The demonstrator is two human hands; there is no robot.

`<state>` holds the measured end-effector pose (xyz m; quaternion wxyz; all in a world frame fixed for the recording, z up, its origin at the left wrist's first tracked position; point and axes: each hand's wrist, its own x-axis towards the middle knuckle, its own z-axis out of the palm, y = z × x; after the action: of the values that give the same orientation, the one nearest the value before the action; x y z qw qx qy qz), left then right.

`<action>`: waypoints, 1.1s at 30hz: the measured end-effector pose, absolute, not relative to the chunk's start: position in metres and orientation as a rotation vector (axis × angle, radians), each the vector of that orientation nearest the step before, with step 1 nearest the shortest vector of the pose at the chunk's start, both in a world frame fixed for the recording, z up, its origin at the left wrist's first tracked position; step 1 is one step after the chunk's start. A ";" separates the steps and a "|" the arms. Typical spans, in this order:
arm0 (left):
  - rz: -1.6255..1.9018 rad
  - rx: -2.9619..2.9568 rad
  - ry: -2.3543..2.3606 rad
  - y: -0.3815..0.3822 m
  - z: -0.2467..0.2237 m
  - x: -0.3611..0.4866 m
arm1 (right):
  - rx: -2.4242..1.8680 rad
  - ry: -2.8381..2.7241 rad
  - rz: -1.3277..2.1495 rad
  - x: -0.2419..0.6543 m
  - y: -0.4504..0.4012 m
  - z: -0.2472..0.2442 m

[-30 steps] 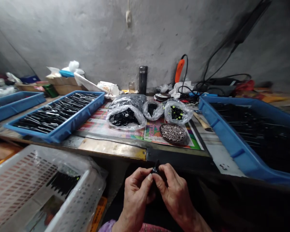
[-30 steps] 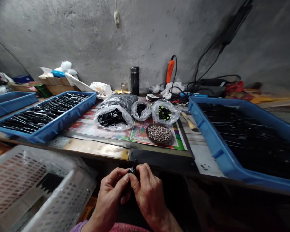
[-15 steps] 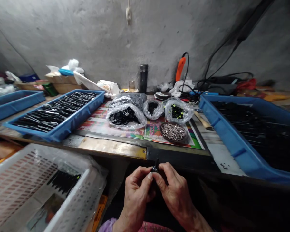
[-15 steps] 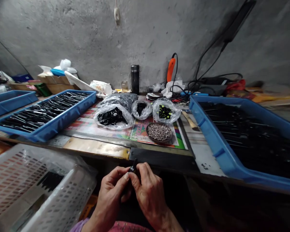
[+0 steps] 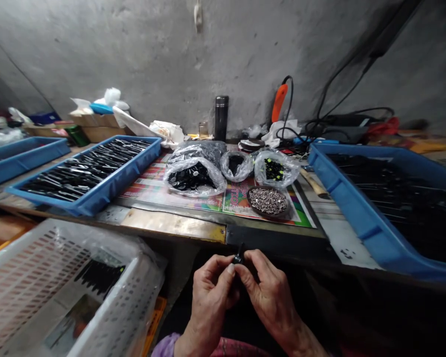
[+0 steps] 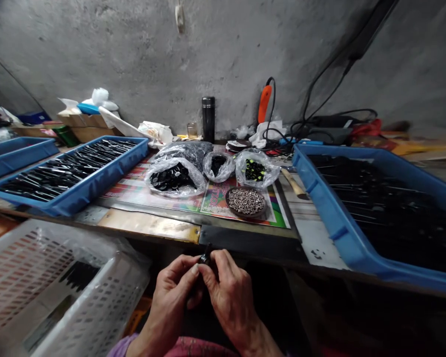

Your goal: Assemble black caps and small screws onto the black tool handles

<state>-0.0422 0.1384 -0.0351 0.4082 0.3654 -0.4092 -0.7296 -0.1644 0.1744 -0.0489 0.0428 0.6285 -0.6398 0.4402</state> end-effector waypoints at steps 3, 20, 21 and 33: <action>-1.857 0.919 -1.022 0.139 -0.035 -0.042 | 1.925 -1.909 1.280 -0.164 0.174 -0.048; -1.862 0.913 -1.020 0.142 -0.039 -0.043 | 1.874 -2.004 1.414 -0.163 0.174 -0.056; -1.863 0.918 -1.019 0.142 -0.039 -0.043 | 1.872 -2.007 1.423 -0.163 0.174 -0.057; -2.017 0.814 -0.891 0.134 -0.038 -0.040 | 1.935 -2.050 1.566 -0.167 0.180 -0.051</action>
<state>-0.0404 0.1344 -0.0379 0.3853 0.3195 -0.3498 -0.7919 -0.1666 0.1797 -0.0505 -0.0417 0.5995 -0.6352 0.4852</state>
